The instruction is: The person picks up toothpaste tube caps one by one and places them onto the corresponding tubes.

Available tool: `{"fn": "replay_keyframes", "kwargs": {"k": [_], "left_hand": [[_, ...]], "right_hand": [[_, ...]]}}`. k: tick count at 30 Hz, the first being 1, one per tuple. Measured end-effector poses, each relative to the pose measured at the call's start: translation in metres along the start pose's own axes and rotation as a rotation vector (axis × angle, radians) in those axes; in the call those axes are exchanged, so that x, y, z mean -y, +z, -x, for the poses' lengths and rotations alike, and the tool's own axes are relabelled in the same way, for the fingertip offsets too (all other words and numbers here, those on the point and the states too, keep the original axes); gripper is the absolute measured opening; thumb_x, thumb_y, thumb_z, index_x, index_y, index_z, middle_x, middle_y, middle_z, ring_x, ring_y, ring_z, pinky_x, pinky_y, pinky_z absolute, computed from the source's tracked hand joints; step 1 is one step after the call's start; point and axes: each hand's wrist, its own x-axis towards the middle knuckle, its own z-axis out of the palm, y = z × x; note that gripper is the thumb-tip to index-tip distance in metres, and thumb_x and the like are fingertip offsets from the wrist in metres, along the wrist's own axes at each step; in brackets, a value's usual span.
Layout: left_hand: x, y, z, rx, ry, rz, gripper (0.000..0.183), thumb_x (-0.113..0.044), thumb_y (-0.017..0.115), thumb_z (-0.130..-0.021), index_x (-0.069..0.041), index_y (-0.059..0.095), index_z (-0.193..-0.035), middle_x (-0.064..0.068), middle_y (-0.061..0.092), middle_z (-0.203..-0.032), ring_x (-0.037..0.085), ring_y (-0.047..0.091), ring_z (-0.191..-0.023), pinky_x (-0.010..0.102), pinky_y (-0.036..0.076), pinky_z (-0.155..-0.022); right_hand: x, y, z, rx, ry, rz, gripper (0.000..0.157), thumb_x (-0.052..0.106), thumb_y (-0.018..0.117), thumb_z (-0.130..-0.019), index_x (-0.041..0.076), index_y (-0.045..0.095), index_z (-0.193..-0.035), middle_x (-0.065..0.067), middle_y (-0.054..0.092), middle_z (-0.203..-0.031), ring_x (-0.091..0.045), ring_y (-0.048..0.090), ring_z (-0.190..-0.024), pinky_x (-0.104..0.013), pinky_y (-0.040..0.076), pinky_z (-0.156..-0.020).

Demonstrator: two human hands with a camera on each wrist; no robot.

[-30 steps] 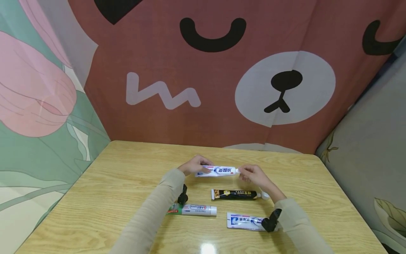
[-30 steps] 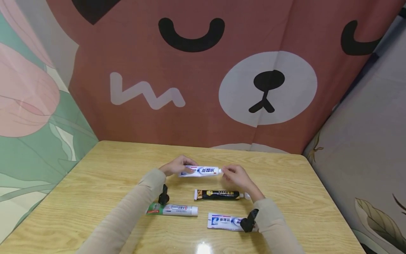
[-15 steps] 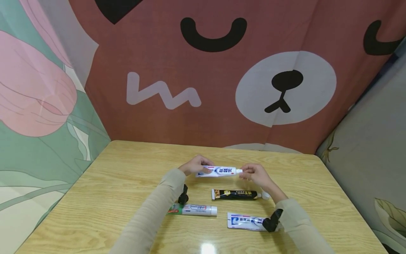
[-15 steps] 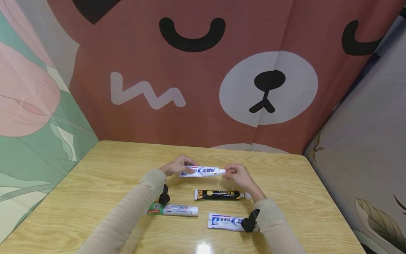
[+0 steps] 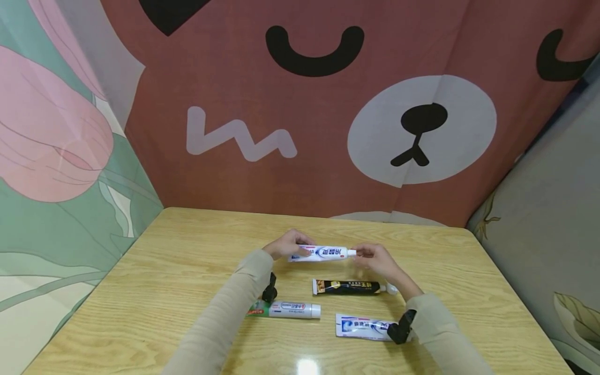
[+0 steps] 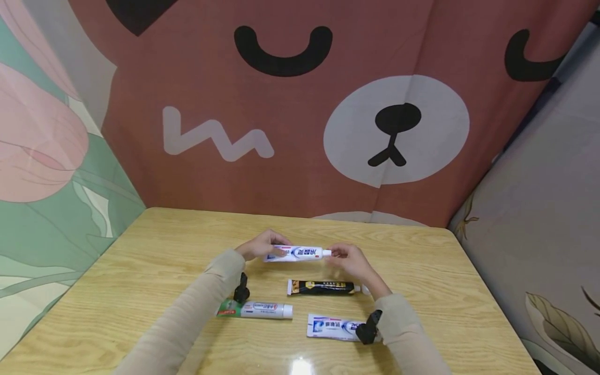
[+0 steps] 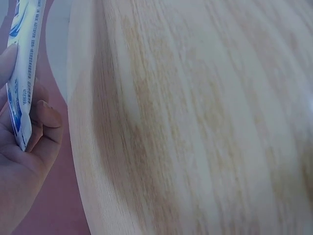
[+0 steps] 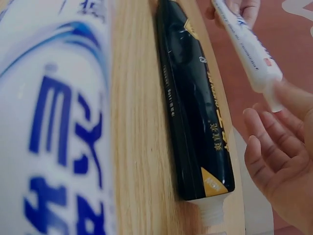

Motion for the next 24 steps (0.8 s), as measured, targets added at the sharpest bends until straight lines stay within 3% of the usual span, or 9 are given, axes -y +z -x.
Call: {"fn": "replay_keyframes", "kwargs": {"k": [3,8,15,24], "left_hand": [[0.0013,-0.0003,-0.0010,0.001,-0.004,-0.009,0.027,0.001,0.065,-0.080,0.000,0.066,-0.107,0.009,0.064,-0.106,0.018,0.058,-0.094,0.033,0.045,-0.085],[0.0014,0.0002,-0.0014,0.004,-0.018,-0.031,0.025,-0.001,0.066,-0.081,-0.003,0.067,-0.106,0.006,0.064,-0.106,0.016,0.057,-0.096,0.034,0.043,-0.087],[0.0002,0.0015,-0.0004,0.006,-0.027,-0.017,0.025,0.000,0.065,-0.081,-0.002,0.067,-0.106,0.007,0.064,-0.106,0.017,0.057,-0.096,0.034,0.044,-0.087],[0.0020,0.0041,-0.0022,0.012,0.021,-0.005,0.024,0.001,0.064,-0.081,0.000,0.067,-0.105,0.007,0.066,-0.099,0.015,0.060,-0.088,0.029,0.047,-0.079]], "right_hand": [[0.0000,0.0009,-0.0007,-0.038,-0.006,0.006,0.023,-0.001,0.064,-0.081,-0.007,0.059,-0.102,-0.019,0.060,-0.088,-0.022,0.058,-0.076,-0.032,0.049,-0.064],[0.0020,0.0004,-0.0002,-0.085,0.006,0.025,0.019,0.001,0.067,-0.080,-0.006,0.062,-0.097,-0.011,0.062,-0.080,-0.022,0.059,-0.072,-0.031,0.048,-0.060],[0.0009,-0.0017,0.0011,-0.037,0.017,-0.005,0.021,0.010,0.059,-0.089,-0.009,0.063,-0.095,-0.022,0.064,-0.081,-0.036,0.060,-0.075,-0.042,0.051,-0.064],[-0.0009,-0.0024,0.0003,0.016,-0.016,-0.013,0.029,0.013,0.051,-0.094,-0.014,0.060,-0.091,-0.020,0.059,-0.072,-0.020,0.054,-0.063,-0.037,0.050,-0.059]]}}
